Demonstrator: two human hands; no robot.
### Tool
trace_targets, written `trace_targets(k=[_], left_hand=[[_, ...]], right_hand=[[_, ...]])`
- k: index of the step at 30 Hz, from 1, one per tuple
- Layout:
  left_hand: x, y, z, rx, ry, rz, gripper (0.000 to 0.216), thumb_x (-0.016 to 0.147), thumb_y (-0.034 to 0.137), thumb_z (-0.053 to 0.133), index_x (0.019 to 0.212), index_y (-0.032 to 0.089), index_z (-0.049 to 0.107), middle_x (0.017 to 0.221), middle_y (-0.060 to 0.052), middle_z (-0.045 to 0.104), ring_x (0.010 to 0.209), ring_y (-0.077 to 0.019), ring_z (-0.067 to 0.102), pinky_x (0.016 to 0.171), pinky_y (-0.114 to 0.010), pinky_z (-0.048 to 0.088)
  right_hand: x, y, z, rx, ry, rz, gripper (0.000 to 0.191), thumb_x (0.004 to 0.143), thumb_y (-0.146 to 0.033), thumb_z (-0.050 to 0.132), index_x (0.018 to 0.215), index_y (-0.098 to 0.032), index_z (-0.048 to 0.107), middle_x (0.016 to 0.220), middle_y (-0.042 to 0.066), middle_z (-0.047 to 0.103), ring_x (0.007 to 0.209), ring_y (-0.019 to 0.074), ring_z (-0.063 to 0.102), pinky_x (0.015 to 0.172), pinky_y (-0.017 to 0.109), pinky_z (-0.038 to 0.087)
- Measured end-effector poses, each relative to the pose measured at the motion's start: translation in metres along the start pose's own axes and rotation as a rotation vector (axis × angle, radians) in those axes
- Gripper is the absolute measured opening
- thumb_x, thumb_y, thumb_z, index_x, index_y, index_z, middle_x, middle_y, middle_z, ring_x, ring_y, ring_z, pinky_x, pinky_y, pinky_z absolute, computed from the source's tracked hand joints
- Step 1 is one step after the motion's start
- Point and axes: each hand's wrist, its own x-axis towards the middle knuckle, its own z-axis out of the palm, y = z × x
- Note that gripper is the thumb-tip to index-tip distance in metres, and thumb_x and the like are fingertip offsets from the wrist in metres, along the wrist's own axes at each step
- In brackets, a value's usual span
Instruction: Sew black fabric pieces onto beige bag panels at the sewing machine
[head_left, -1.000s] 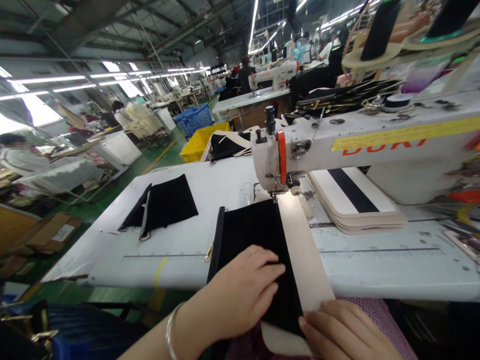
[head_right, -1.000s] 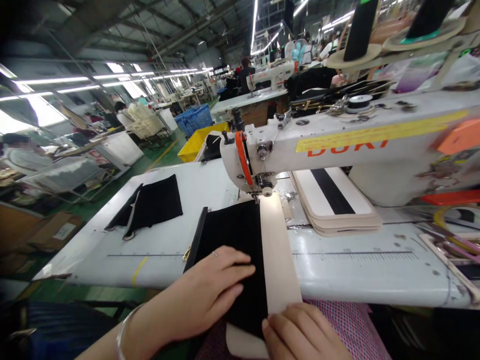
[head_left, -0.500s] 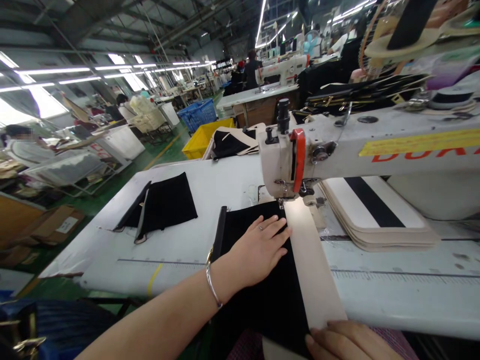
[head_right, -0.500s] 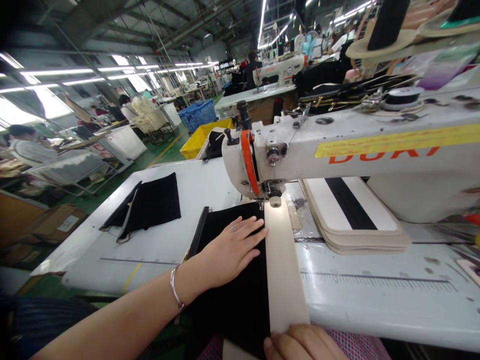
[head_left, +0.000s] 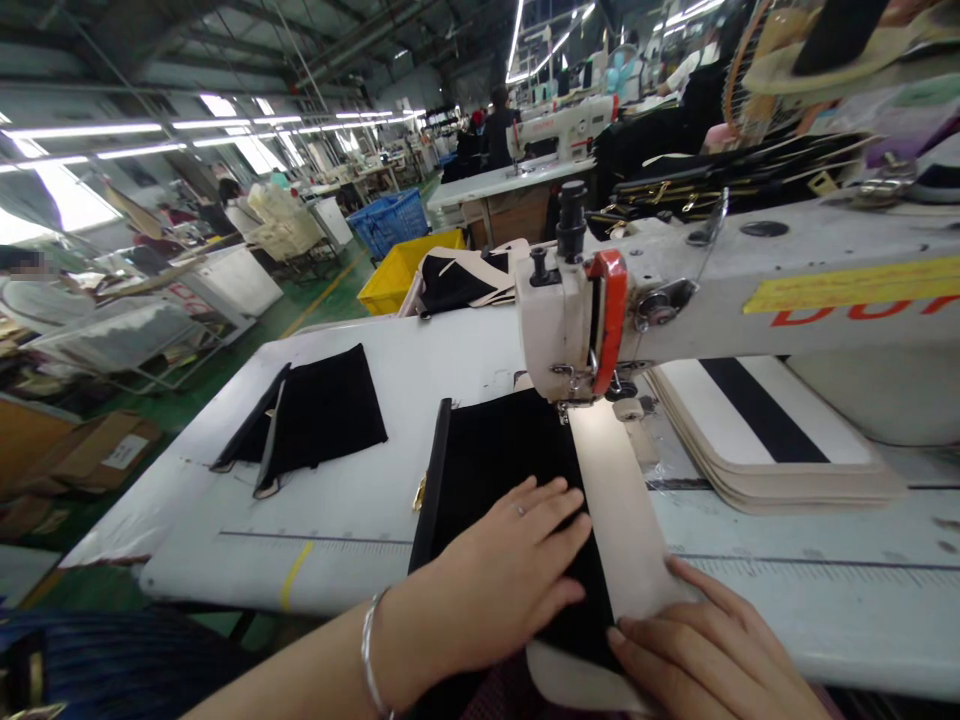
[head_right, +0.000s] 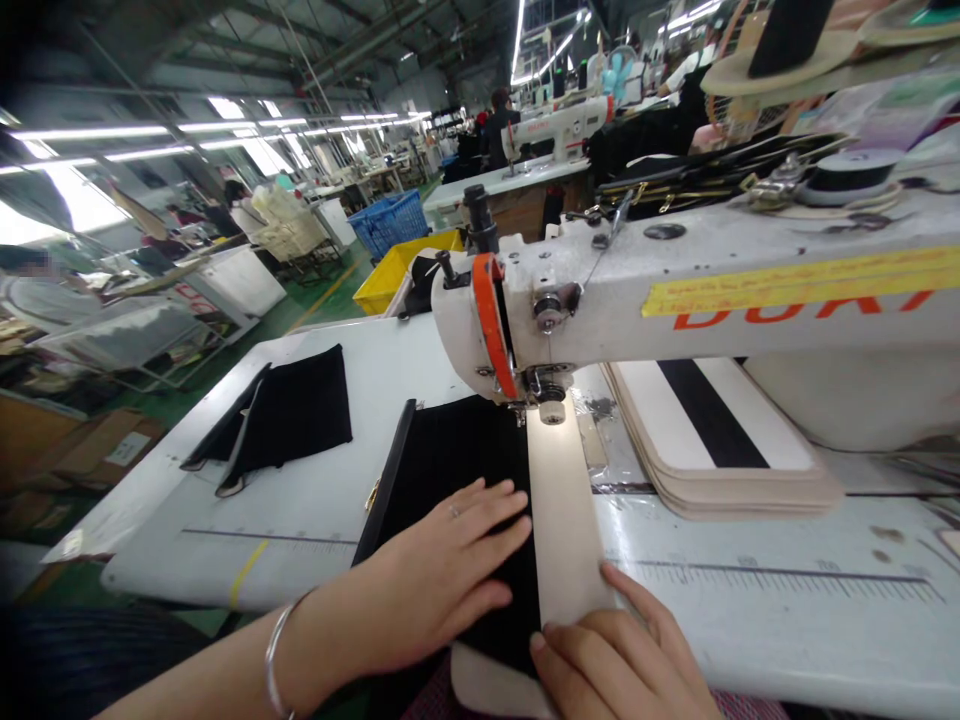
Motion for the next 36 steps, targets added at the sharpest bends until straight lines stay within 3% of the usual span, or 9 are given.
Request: trace_targets(k=[2,4,8,12,17,25,32,36], left_hand=[[-0.018,0.012,0.003,-0.095,0.023,0.075,0.043,0.097,0.041,0.050,0.130,0.014,0.052,0.140,-0.008,0.051,0.137,-0.0191,0.039,0.119,-0.040,0.027],[-0.032,0.017,0.014,-0.164,0.120,0.141,0.031,0.096,0.034,0.053,0.121,0.016,0.058,0.129,-0.005,0.061,0.132,-0.0151,0.046,0.120,-0.037,0.026],[-0.039,0.014,0.035,-0.223,0.272,0.212,0.018,0.096,0.019,0.053,0.112,0.018,0.062,0.121,-0.002,0.066,0.128,-0.0126,0.050,0.121,-0.036,0.027],[-0.034,0.011,0.033,-0.245,0.233,0.170,0.018,0.097,0.022,0.052,0.111,0.019,0.063,0.119,-0.001,0.068,0.127,-0.0117,0.051,0.121,-0.035,0.026],[-0.028,0.006,0.026,-0.208,0.210,0.135,0.020,0.097,0.019,0.052,0.113,0.021,0.063,0.120,0.000,0.067,0.127,-0.0111,0.051,0.121,-0.036,0.027],[-0.016,-0.010,0.026,-0.160,0.177,0.123,0.023,0.095,0.015,0.051,0.115,0.020,0.061,0.125,0.001,0.063,0.130,-0.0117,0.047,0.121,-0.037,0.026],[-0.003,-0.022,0.023,-0.103,0.163,0.135,0.030,0.096,0.012,0.043,0.122,0.017,0.058,0.125,-0.004,0.064,0.130,-0.0139,0.047,0.120,-0.039,0.028],[0.005,-0.032,0.023,-0.078,0.138,0.125,0.029,0.098,0.015,0.043,0.123,0.016,0.057,0.132,-0.004,0.059,0.131,-0.0154,0.046,0.120,-0.040,0.027]], right_hand=[[0.003,0.000,-0.001,0.014,0.007,0.005,0.029,0.085,-0.034,0.067,0.112,-0.027,0.067,0.097,-0.007,0.071,0.084,0.0106,0.065,0.114,0.035,0.034],[0.006,0.000,-0.002,0.019,0.020,0.021,0.025,0.085,-0.035,0.066,0.108,-0.025,0.069,0.094,-0.006,0.071,0.083,0.0097,0.065,0.113,0.032,0.034],[0.013,-0.001,-0.001,0.027,0.052,0.027,0.019,0.087,-0.034,0.064,0.102,-0.023,0.070,0.089,-0.006,0.071,0.077,0.0083,0.064,0.113,0.028,0.034],[0.018,-0.002,-0.001,0.015,0.078,0.059,0.021,0.085,-0.036,0.065,0.100,-0.023,0.071,0.088,-0.002,0.071,0.077,0.0110,0.065,0.107,0.031,0.042],[0.023,0.004,-0.003,-0.007,0.021,0.041,0.019,0.088,-0.026,0.058,0.103,-0.023,0.070,0.093,0.000,0.072,0.080,0.0116,0.066,0.097,0.030,0.050],[0.033,0.014,-0.001,0.089,0.022,0.157,0.025,0.090,-0.025,0.056,0.113,-0.025,0.066,0.100,-0.003,0.071,0.091,0.0107,0.065,0.098,0.029,0.047],[0.033,0.023,0.013,0.103,-0.048,0.226,0.034,0.090,-0.020,0.056,0.123,-0.019,0.059,0.109,0.002,0.066,0.102,0.0162,0.058,0.103,0.039,0.039],[0.039,0.030,0.016,0.096,-0.085,0.268,0.037,0.090,-0.021,0.057,0.127,-0.022,0.056,0.112,0.002,0.064,0.105,0.0181,0.056,0.104,0.043,0.037]])
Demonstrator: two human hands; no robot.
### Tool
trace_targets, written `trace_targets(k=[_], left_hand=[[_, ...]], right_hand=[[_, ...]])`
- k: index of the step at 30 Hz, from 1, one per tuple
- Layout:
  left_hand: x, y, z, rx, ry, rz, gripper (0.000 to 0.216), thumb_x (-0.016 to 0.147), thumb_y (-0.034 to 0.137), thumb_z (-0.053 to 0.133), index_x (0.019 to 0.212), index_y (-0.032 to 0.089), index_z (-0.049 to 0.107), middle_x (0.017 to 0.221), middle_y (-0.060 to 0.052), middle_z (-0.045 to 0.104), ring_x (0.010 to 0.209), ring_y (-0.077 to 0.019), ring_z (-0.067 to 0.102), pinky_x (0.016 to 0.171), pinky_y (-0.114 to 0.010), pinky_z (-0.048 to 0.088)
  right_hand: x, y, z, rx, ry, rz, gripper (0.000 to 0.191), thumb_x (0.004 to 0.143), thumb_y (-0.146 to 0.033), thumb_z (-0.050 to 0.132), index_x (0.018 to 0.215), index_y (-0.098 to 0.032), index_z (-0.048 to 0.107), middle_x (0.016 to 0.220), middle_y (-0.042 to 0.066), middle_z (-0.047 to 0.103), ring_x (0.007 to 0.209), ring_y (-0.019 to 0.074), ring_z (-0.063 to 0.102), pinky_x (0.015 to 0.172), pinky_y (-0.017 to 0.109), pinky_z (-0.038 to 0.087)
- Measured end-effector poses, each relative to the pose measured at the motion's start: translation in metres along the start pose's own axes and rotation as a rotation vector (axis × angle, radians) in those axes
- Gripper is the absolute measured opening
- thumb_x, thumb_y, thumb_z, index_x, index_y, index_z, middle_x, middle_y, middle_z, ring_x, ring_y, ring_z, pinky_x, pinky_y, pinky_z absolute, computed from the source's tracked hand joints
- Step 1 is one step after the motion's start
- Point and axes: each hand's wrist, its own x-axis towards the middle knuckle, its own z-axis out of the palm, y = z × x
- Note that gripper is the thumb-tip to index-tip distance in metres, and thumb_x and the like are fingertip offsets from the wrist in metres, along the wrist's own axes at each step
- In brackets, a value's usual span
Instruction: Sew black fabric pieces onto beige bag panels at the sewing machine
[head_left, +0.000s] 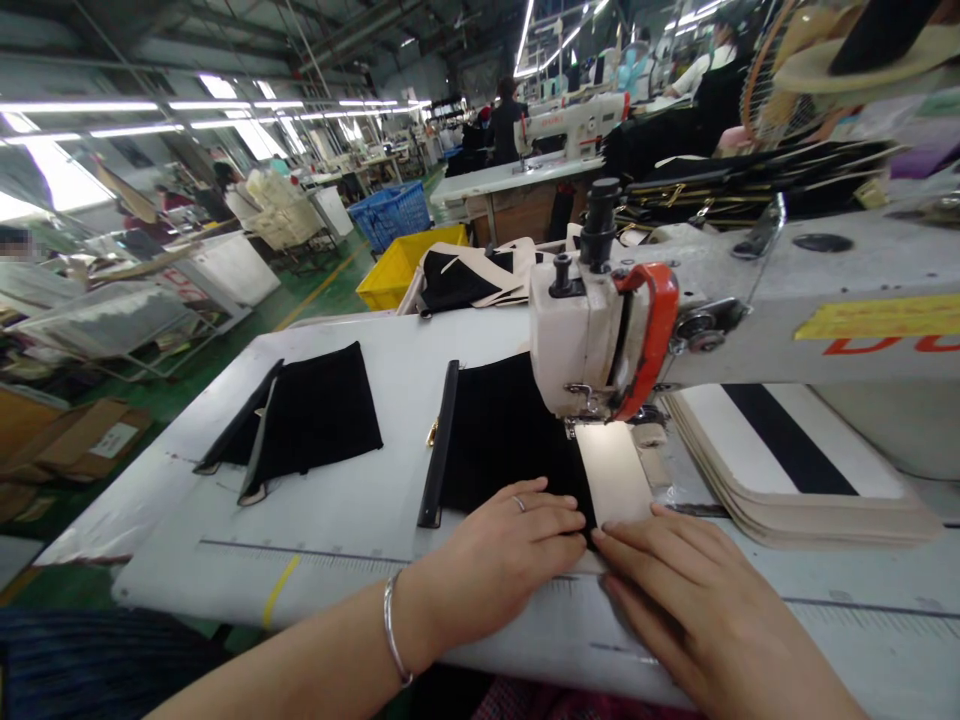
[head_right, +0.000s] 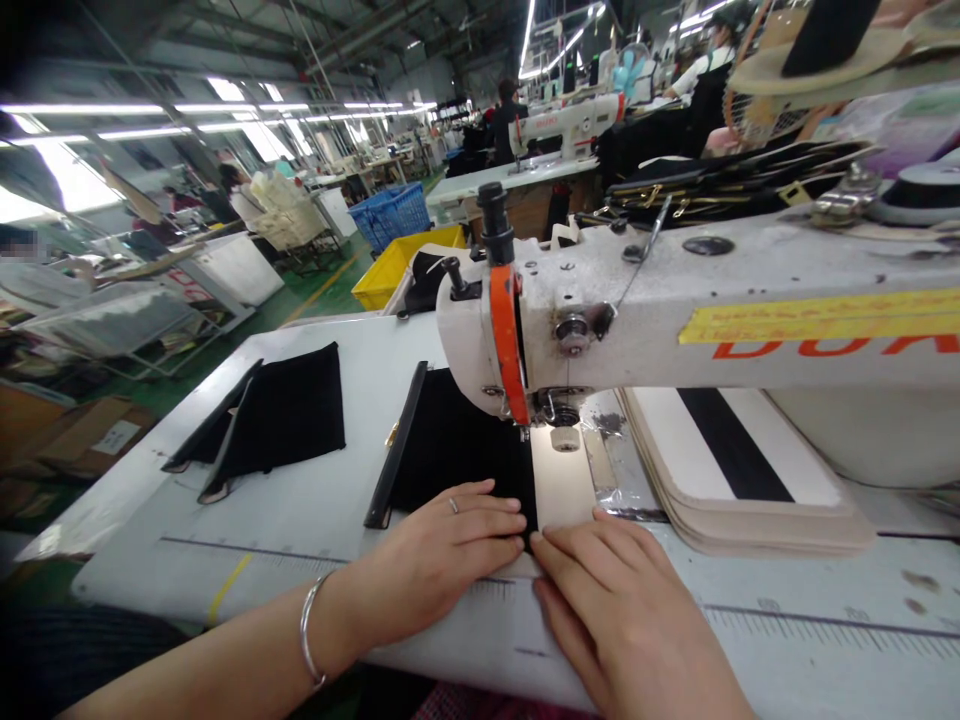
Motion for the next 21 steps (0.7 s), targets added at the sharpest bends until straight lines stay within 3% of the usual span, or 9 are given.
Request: trace_targets(k=[8,16,21], left_hand=[[0.012,-0.026,0.003,0.063,0.008,0.007,0.029,0.096,0.013,0.046,0.123,0.016,0.057,0.132,-0.005,0.059,0.129,-0.0159,0.048,0.117,-0.040,0.031],[0.028,-0.051,0.001,0.075,-0.017,0.003,0.031,0.093,0.009,0.047,0.121,0.013,0.058,0.132,-0.007,0.058,0.129,-0.0179,0.049,0.117,-0.038,0.031],[0.038,-0.064,0.000,0.026,0.041,-0.043,0.027,0.093,0.010,0.047,0.115,0.016,0.062,0.126,-0.006,0.062,0.122,-0.0164,0.055,0.114,-0.034,0.036]], right_hand=[[0.025,0.014,-0.003,-0.029,-0.075,0.038,0.029,0.090,-0.026,0.056,0.118,-0.022,0.062,0.111,0.006,0.063,0.102,0.0213,0.058,0.091,0.043,0.047],[0.049,0.036,-0.003,-0.024,-0.180,0.059,0.030,0.092,-0.033,0.053,0.119,-0.023,0.062,0.114,0.005,0.063,0.106,0.0227,0.056,0.095,0.045,0.047],[0.057,0.047,0.003,-0.081,-0.229,0.060,0.039,0.093,-0.038,0.049,0.128,-0.022,0.058,0.123,0.006,0.061,0.113,0.0255,0.055,0.098,0.047,0.047]])
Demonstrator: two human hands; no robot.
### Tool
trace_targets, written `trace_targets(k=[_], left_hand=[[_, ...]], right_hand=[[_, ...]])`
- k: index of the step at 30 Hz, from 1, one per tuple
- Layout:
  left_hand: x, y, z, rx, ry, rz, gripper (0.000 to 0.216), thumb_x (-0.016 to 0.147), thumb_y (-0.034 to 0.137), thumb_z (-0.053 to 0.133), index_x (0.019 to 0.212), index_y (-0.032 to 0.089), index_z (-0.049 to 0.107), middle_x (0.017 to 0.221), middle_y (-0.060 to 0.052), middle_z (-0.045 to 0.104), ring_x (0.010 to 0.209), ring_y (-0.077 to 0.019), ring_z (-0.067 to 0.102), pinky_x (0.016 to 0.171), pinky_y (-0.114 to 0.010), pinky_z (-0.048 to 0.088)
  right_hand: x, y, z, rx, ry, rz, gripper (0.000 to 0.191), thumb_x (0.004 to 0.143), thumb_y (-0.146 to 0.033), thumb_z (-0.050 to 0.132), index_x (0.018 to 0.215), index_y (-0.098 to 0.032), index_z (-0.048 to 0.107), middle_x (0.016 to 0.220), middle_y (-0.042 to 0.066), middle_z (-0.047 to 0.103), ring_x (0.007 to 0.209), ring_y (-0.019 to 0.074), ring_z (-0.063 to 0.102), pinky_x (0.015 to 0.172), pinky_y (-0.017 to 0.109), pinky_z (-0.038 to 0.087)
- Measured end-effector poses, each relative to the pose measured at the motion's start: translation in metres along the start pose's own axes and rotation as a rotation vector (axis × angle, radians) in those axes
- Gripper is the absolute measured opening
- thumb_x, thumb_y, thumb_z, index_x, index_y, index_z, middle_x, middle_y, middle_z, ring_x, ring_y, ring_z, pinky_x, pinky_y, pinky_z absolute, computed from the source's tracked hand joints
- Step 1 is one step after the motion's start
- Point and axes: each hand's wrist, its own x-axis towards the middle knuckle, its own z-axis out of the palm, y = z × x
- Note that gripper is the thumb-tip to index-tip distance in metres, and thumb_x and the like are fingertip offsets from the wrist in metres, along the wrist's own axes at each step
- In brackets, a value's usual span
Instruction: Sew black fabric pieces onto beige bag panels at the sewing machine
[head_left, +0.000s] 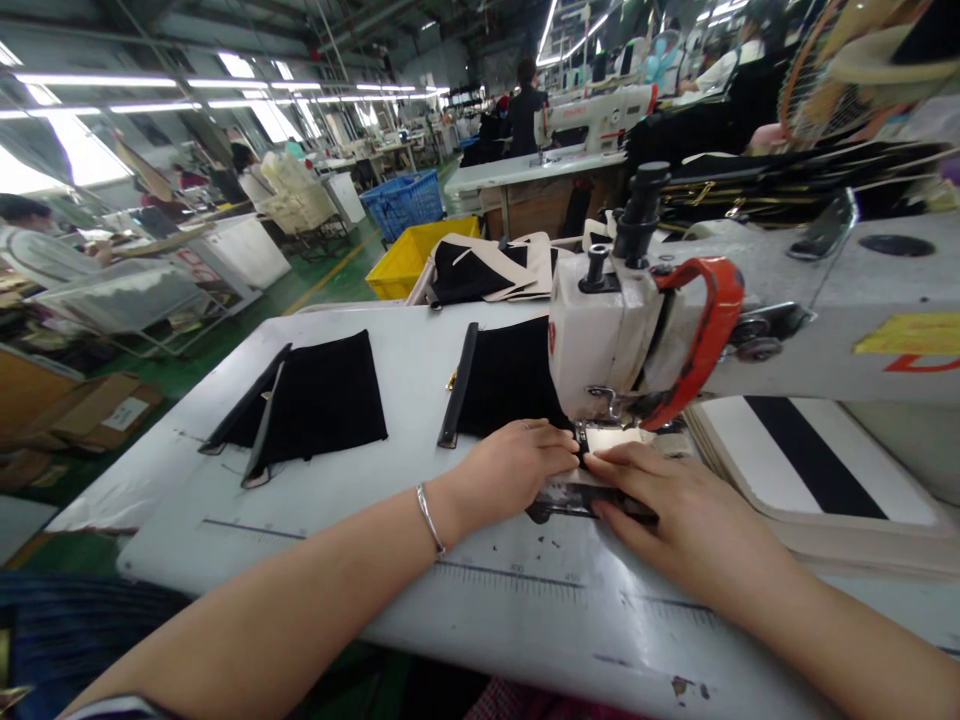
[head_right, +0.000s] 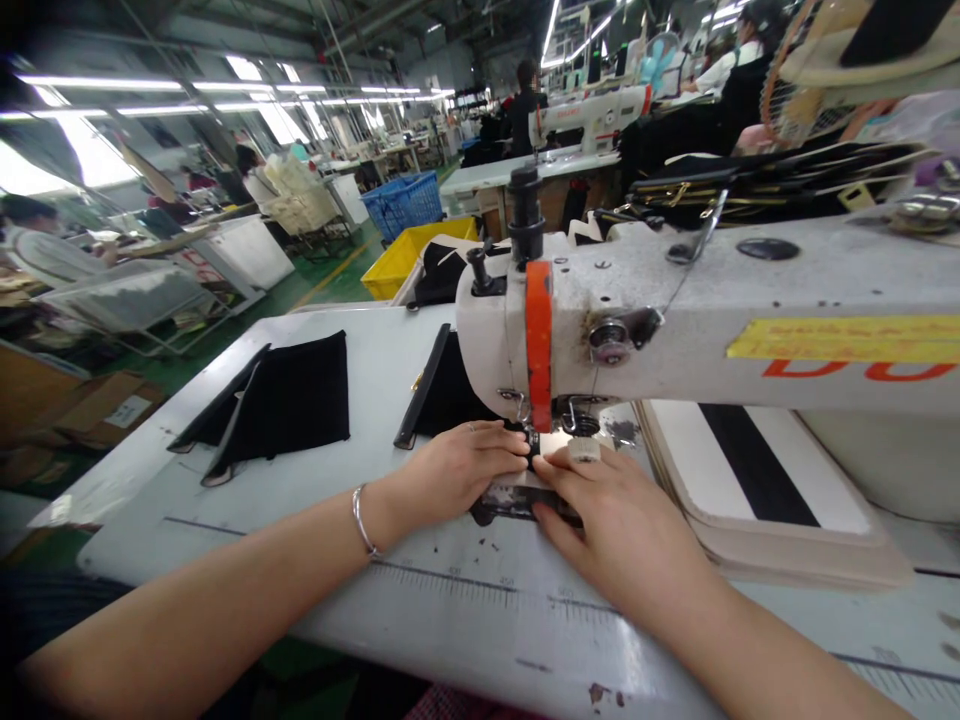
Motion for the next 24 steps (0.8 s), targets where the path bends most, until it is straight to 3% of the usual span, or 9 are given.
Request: trace_targets(k=[5,12,18,24], left_hand=[[0.008,-0.008,0.002,-0.023,0.039,-0.056,0.026,0.089,0.006,0.052,0.110,0.015,0.065,0.122,-0.005,0.065,0.117,-0.0166,0.057,0.109,-0.032,0.041],[0.015,-0.015,0.008,0.016,0.080,-0.154,0.024,0.091,0.009,0.052,0.108,0.018,0.067,0.114,-0.003,0.068,0.110,-0.0174,0.060,0.101,-0.031,0.048],[0.016,-0.017,0.012,0.002,0.108,-0.179,0.021,0.094,0.015,0.051,0.106,0.018,0.068,0.113,-0.004,0.068,0.106,-0.0183,0.062,0.096,-0.032,0.051],[0.017,-0.016,0.011,-0.012,0.102,-0.218,0.023,0.092,0.011,0.052,0.106,0.021,0.068,0.111,-0.003,0.068,0.106,-0.0182,0.062,0.097,-0.031,0.050]], right_hand=[[0.003,0.003,0.006,-0.038,0.033,0.025,0.041,0.095,-0.038,0.045,0.130,-0.022,0.055,0.133,0.005,0.057,0.113,0.0249,0.058,0.097,0.046,0.049],[0.008,0.004,0.010,-0.029,0.013,0.103,0.039,0.093,-0.039,0.046,0.127,-0.022,0.056,0.131,0.007,0.059,0.103,0.0246,0.064,0.091,0.046,0.052],[0.009,0.005,0.010,-0.023,0.023,0.096,0.040,0.094,-0.039,0.046,0.129,-0.023,0.055,0.131,0.005,0.058,0.115,0.0250,0.059,0.100,0.047,0.047],[0.008,0.005,0.012,-0.003,0.032,0.102,0.039,0.093,-0.037,0.046,0.129,-0.023,0.055,0.133,0.006,0.057,0.113,0.0247,0.059,0.100,0.046,0.047]])
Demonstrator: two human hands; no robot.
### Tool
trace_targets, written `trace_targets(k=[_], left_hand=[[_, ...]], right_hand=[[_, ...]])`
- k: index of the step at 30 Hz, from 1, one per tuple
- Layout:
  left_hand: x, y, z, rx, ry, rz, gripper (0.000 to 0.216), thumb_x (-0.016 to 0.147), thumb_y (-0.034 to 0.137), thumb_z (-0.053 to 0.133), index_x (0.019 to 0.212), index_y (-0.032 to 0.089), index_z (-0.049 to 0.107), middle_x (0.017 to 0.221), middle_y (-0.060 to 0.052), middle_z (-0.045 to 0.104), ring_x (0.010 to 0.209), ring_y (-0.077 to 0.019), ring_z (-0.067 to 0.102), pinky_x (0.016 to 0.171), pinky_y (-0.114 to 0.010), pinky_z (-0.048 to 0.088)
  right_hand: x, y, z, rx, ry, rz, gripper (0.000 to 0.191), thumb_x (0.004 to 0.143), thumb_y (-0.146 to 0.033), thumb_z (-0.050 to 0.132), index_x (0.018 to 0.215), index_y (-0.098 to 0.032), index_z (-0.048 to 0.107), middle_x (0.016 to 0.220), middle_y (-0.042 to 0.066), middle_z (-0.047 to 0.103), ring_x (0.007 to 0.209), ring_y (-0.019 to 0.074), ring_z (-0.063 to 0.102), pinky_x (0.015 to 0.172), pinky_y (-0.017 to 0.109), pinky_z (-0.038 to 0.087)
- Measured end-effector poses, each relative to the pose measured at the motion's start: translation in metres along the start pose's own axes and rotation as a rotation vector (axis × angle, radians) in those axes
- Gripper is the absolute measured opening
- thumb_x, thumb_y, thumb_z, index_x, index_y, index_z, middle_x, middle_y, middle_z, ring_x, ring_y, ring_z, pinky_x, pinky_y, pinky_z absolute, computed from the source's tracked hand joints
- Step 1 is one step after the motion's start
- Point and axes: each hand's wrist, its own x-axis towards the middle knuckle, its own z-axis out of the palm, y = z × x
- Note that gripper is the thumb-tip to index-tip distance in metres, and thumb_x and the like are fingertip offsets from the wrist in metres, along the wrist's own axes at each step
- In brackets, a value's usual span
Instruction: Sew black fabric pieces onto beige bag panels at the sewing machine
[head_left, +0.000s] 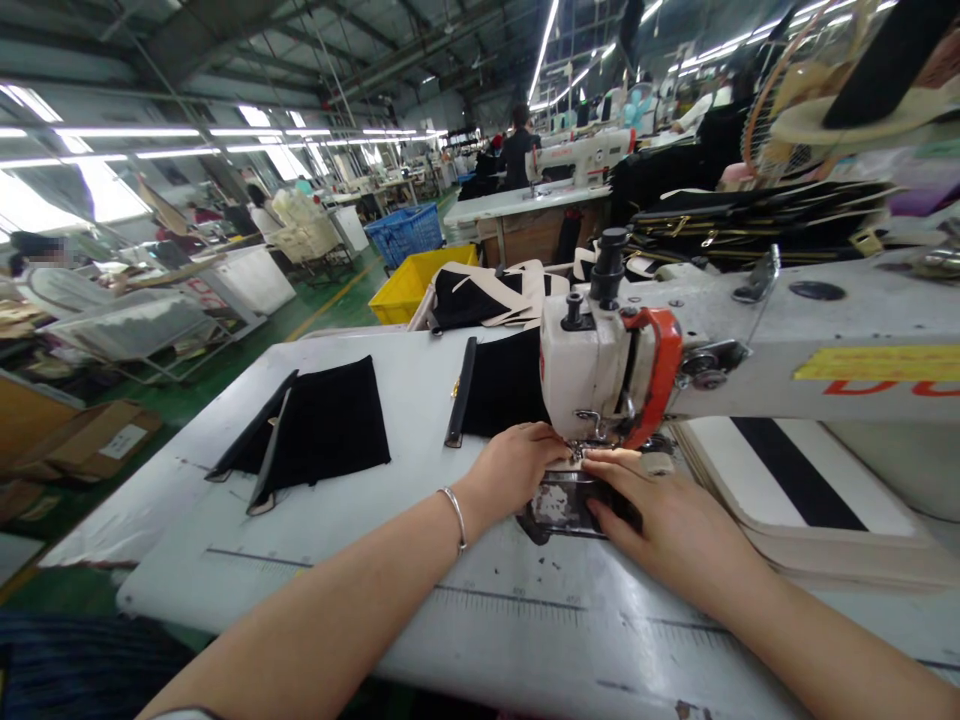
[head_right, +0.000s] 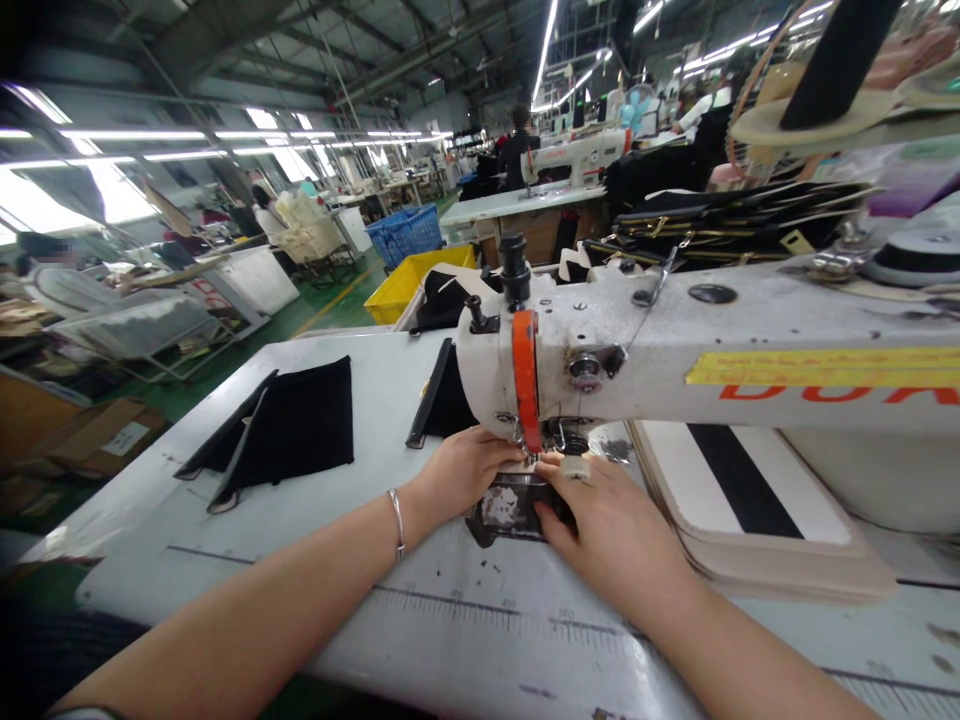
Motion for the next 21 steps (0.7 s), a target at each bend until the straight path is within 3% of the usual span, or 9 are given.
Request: trace_targets(k=[12,17,21], left_hand=[[0.000,-0.003,0.003,-0.025,0.021,-0.024,0.024,0.090,0.009,0.052,0.104,0.020,0.069,0.109,-0.005,0.068,0.102,-0.0181,0.063,0.092,-0.030,0.052],[-0.002,0.000,0.007,-0.097,0.003,-0.016,0.023,0.089,0.009,0.053,0.104,0.018,0.069,0.113,-0.005,0.068,0.109,-0.0181,0.061,0.101,-0.031,0.049],[-0.006,-0.002,0.001,-0.183,0.009,-0.018,0.026,0.089,0.008,0.051,0.105,0.019,0.069,0.116,-0.004,0.068,0.112,-0.0159,0.061,0.102,-0.030,0.048]], right_hand=[[0.001,0.003,0.006,0.055,0.030,0.006,0.039,0.092,-0.033,0.046,0.129,-0.024,0.054,0.132,0.005,0.057,0.115,0.0223,0.057,0.103,0.044,0.045],[0.000,0.006,0.008,0.067,0.060,-0.031,0.034,0.091,-0.029,0.048,0.122,-0.025,0.060,0.131,0.005,0.058,0.116,0.0223,0.057,0.102,0.044,0.046],[-0.001,0.012,0.009,0.096,0.069,-0.048,0.037,0.092,-0.027,0.045,0.127,-0.025,0.057,0.133,0.005,0.057,0.119,0.0212,0.056,0.103,0.044,0.045]])
